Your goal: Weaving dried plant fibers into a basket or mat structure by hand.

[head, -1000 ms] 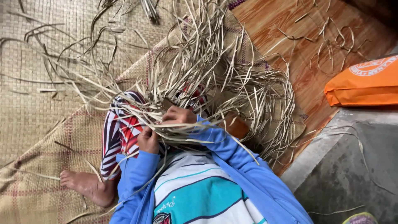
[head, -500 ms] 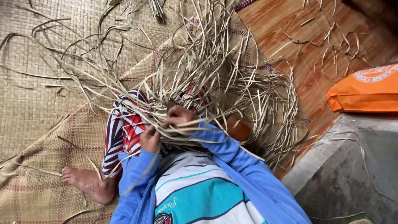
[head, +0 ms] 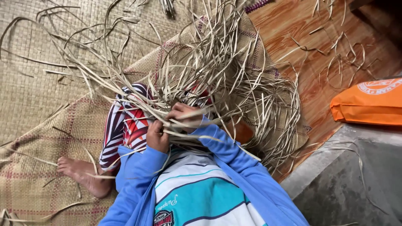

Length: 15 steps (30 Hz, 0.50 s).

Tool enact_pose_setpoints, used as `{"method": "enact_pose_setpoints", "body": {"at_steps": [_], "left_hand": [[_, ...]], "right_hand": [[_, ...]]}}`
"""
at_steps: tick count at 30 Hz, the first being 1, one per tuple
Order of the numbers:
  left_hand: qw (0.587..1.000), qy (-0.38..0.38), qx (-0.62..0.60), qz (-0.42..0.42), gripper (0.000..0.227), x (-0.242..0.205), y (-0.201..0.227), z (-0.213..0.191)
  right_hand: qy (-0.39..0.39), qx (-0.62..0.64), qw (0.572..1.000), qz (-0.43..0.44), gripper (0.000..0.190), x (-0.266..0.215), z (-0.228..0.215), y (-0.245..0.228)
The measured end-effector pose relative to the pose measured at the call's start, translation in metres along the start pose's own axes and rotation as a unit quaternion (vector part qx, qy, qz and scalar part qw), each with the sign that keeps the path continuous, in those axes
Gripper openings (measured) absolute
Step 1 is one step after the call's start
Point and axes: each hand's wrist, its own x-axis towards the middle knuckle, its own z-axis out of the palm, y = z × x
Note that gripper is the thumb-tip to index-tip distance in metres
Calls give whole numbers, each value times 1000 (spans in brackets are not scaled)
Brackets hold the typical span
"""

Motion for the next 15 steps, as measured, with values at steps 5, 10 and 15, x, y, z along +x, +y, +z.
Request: {"method": "enact_pose_setpoints", "body": {"at_steps": [5, 10, 15], "left_hand": [[991, 57, -79, -95, 16, -5, -5, 6], [975, 21, -186, -117, 15, -9, -29, 10], [972, 11, -204, -119, 19, 7, 19, 3]], "right_hand": [[67, 5, 997, 29, 7, -18, 38, 29], [75, 119, 990, -35, 8, -13, 17, 24], [53, 158, 986, -27, 12, -16, -12, 4]]}}
